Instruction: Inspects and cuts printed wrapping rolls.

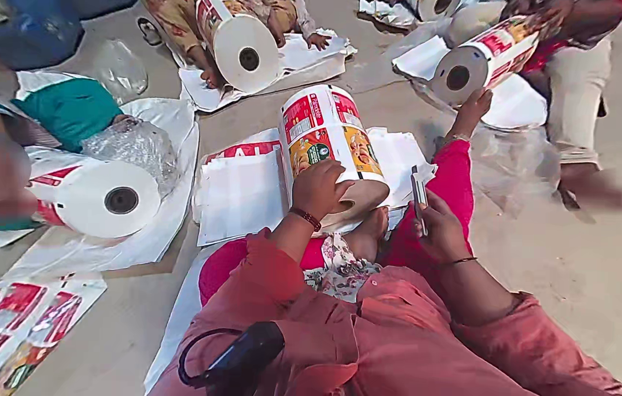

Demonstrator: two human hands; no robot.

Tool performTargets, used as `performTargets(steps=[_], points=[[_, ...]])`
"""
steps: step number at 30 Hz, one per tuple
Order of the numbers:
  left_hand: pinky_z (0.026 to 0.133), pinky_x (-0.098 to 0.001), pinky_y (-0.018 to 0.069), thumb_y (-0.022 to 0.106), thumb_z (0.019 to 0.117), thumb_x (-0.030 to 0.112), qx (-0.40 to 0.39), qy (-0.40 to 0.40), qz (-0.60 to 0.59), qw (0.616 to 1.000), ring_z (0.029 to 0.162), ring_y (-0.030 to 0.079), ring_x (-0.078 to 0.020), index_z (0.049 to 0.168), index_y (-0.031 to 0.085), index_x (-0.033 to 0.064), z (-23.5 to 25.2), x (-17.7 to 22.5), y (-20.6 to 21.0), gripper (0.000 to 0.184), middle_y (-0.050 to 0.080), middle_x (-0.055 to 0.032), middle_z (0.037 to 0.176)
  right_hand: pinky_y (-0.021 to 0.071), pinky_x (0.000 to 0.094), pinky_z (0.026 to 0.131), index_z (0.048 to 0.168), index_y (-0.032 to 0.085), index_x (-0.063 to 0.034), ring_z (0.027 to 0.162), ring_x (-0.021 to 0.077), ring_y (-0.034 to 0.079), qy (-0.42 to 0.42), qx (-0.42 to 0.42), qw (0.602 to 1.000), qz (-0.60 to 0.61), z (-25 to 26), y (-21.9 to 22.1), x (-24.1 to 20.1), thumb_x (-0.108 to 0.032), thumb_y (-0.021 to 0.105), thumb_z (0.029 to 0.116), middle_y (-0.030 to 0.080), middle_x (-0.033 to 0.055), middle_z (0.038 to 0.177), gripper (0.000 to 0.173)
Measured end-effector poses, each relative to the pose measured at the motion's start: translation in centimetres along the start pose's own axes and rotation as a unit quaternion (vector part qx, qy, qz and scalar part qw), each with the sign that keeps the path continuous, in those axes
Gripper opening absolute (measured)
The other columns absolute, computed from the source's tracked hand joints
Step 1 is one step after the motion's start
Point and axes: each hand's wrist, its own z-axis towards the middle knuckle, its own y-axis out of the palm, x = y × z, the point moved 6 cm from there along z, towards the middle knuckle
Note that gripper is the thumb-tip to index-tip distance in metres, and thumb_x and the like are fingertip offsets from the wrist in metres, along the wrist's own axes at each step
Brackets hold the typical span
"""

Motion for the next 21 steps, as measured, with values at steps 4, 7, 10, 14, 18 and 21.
performTargets(steps=[4, 7, 10, 14, 18, 21], points=[[0.098, -0.0502, 0.0546, 0.07, 0.0945, 0.048, -0.074, -0.029, 0.035, 0.996, 0.116, 0.069, -0.0254, 0.111, 0.077, 0.0138, 1.5, 0.1, -1.2, 0.038, 0.074, -0.0062, 0.119, 0.0447, 0.0185, 0.045, 0.151, 0.042, -0.0096, 0.054, 0.0065, 0.054, 0.051, -0.003, 0.997, 0.064, 0.8, -0.5, 4.2, -0.007, 0.041, 0.1071, 0.067, 0.0088, 0.106, 0.044], [0.096, -0.0509, 0.056, 0.07, 0.0957, 0.043, -0.075, -0.049, 0.036, 0.995, 0.114, 0.07, -0.0249, 0.11, 0.079, 0.0143, 1.7, 0.2, -1.1, 0.033, 0.075, -0.0056, 0.12, 0.046, 0.02, 0.045, 0.153, 0.041, -0.0113, 0.054, 0.0075, 0.055, 0.046, -0.025, 0.998, 0.046, 1.5, -1.0, 3.7, -0.005, 0.043, 0.1055, 0.067, 0.0091, 0.104, 0.048], [0.097, -0.0505, 0.056, 0.068, 0.0984, 0.035, -0.05, -0.046, 0.026, 0.997, 0.114, 0.071, -0.0243, 0.109, 0.079, 0.0125, 1.5, 0.6, -1.1, 0.027, 0.075, -0.006, 0.119, 0.0454, 0.0192, 0.045, 0.152, 0.041, -0.0116, 0.052, 0.0062, 0.054, 0.03, -0.037, 0.998, 0.045, 1.9, -1.5, 3.2, -0.005, 0.041, 0.1055, 0.068, 0.0075, 0.105, 0.047], [0.096, -0.0481, 0.0571, 0.065, 0.1002, 0.03, -0.031, -0.043, 0.03, 0.998, 0.113, 0.071, -0.0223, 0.107, 0.079, 0.0133, 1.2, 0.9, -1.0, 0.022, 0.075, -0.0045, 0.119, 0.0441, 0.0181, 0.043, 0.151, 0.043, -0.0116, 0.051, 0.0052, 0.053, 0.065, -0.024, 0.992, 0.11, 2.1, -2.6, 3.7, -0.005, 0.039, 0.1064, 0.069, 0.0067, 0.103, 0.045], [0.096, -0.048, 0.0568, 0.063, 0.1012, 0.027, -0.038, -0.054, 0.032, 0.997, 0.114, 0.071, -0.0215, 0.105, 0.079, 0.0139, 1.4, 1.1, -1.1, 0.021, 0.075, -0.0038, 0.12, 0.0427, 0.0173, 0.043, 0.149, 0.046, -0.0124, 0.051, 0.0049, 0.052, 0.091, -0.012, 0.986, 0.142, 2.3, -3.3, 3.8, -0.008, 0.04, 0.1072, 0.068, 0.0064, 0.104, 0.043], [0.094, -0.0489, 0.0568, 0.062, 0.1018, 0.025, -0.049, -0.061, 0.047, 0.996, 0.111, 0.071, -0.0227, 0.103, 0.079, 0.0124, 1.6, 1.1, -1.2, 0.021, 0.075, -0.0048, 0.118, 0.0435, 0.0174, 0.044, 0.149, 0.048, -0.0139, 0.053, 0.005, 0.052, 0.109, -0.014, 0.982, 0.153, 2.2, -3.5, 4.0, -0.01, 0.04, 0.1084, 0.067, 0.0059, 0.104, 0.041]])
